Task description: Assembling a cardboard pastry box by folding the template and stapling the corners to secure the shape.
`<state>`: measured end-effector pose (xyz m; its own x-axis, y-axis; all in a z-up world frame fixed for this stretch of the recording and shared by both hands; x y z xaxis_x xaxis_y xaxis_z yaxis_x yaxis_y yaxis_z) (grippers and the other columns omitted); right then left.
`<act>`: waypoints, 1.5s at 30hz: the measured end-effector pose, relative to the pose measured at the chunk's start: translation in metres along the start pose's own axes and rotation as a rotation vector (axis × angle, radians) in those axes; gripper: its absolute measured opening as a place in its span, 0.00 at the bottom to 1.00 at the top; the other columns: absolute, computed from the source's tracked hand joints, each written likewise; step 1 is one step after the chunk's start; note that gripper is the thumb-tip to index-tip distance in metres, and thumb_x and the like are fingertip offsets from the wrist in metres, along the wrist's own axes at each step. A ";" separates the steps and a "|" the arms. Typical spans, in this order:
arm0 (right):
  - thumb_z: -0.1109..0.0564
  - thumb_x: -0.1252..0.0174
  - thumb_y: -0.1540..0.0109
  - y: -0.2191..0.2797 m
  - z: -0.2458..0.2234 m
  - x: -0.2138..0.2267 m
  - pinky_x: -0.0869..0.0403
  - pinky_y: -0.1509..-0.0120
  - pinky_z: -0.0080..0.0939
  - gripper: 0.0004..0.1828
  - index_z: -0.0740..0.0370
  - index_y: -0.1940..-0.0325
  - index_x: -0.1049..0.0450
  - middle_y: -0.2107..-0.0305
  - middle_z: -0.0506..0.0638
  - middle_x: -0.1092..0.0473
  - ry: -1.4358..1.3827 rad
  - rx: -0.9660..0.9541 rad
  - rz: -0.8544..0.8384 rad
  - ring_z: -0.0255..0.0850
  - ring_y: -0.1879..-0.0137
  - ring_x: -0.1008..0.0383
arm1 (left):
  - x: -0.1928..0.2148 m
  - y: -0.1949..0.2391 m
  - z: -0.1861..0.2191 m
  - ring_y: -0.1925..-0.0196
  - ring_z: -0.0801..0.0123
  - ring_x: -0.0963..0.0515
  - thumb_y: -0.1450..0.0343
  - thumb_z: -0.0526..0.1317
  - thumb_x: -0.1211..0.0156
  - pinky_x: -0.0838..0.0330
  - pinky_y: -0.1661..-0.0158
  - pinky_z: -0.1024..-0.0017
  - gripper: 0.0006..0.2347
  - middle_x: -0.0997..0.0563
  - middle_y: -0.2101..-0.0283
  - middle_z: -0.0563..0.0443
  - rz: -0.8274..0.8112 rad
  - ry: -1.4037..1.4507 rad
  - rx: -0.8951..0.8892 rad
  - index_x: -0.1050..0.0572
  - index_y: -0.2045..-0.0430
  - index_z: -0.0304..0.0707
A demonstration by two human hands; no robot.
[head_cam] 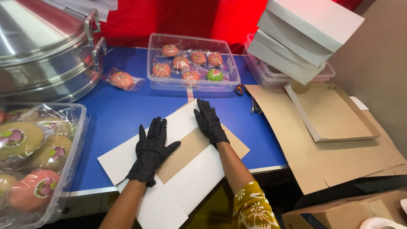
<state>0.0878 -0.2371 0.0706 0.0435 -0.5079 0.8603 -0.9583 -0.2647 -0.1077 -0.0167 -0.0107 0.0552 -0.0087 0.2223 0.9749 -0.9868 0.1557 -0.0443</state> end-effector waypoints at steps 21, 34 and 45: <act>0.37 0.51 0.32 0.011 0.010 0.032 0.47 0.18 0.64 0.32 0.31 0.22 0.43 0.28 0.54 0.41 0.112 0.219 -0.121 0.56 0.22 0.45 | 0.002 -0.032 0.022 0.21 0.40 0.51 0.27 0.72 0.68 0.56 0.30 0.30 0.37 0.47 0.23 0.38 -0.148 -0.130 0.002 0.61 0.23 0.63; 0.37 0.52 0.30 -0.010 -0.026 0.032 0.20 0.55 0.41 0.15 0.38 0.46 0.26 0.65 0.43 0.21 0.408 0.304 0.338 0.42 0.57 0.18 | 0.067 -0.019 0.012 0.21 0.40 0.51 0.22 0.63 0.80 0.57 0.30 0.32 0.29 0.51 0.21 0.42 -0.223 0.357 0.063 0.69 0.23 0.71; 0.37 0.47 0.35 -0.029 -0.047 -0.012 0.19 0.57 0.52 0.21 0.43 0.41 0.35 0.63 0.50 0.22 -0.645 -0.239 -0.072 0.47 0.59 0.17 | 0.068 -0.035 0.009 0.24 0.39 0.45 0.21 0.53 0.66 0.48 0.30 0.38 0.28 0.45 0.24 0.34 -0.191 0.623 -0.055 0.55 0.23 0.56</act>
<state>0.1016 -0.1853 0.0870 0.1979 -0.9016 0.3847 -0.9794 -0.1659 0.1150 0.0157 -0.0094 0.1249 0.2775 0.6996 0.6585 -0.9518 0.2932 0.0896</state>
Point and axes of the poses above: each hand's wrist, its own y-axis away from the middle knuckle, its own x-axis out of the back of the hand, z = x × y, the point moved 4 cm from there along -y, towards the middle knuckle
